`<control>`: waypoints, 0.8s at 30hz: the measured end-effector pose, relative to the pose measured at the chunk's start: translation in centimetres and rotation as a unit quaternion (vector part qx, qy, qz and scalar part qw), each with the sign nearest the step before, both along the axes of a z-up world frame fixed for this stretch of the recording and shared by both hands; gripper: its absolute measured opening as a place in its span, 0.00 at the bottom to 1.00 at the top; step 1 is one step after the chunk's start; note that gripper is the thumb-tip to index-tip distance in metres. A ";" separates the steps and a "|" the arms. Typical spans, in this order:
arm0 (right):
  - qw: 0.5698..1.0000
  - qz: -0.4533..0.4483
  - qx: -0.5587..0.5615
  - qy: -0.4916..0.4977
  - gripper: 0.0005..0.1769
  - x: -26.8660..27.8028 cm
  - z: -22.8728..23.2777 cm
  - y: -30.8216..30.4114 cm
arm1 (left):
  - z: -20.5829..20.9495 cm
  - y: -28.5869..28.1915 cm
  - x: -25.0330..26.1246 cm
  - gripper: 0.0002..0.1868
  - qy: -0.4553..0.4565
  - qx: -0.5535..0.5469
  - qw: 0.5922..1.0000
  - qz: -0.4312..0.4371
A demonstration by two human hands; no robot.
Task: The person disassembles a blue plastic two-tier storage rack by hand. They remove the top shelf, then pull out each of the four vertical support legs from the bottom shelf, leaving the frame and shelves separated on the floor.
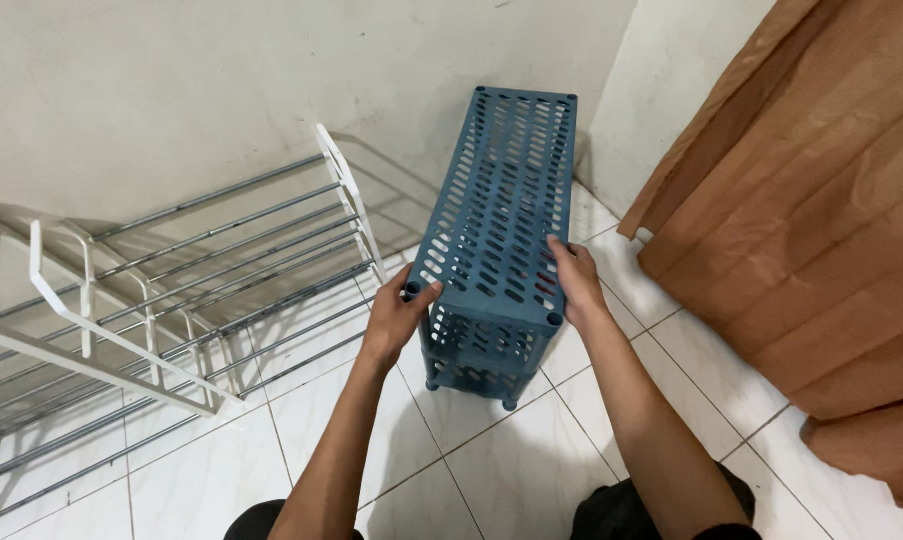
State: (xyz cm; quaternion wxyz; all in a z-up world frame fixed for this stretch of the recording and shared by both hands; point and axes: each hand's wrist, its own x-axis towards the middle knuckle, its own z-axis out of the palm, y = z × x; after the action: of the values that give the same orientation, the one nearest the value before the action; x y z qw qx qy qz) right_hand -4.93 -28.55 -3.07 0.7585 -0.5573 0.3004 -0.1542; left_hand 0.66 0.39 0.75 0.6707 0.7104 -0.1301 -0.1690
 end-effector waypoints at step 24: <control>0.994 0.005 -0.005 -0.109 0.21 4.1 0.9 -4.4 | 1.3 0.3 0.6 0.31 0.005 -0.062 0.998 -0.010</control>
State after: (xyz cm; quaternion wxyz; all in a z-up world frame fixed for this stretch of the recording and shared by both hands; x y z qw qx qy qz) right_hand -0.79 -32.96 -2.14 0.7845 -0.5428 0.2122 -0.2121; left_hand 1.21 0.72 2.10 0.7122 0.6654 -0.1445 -0.1707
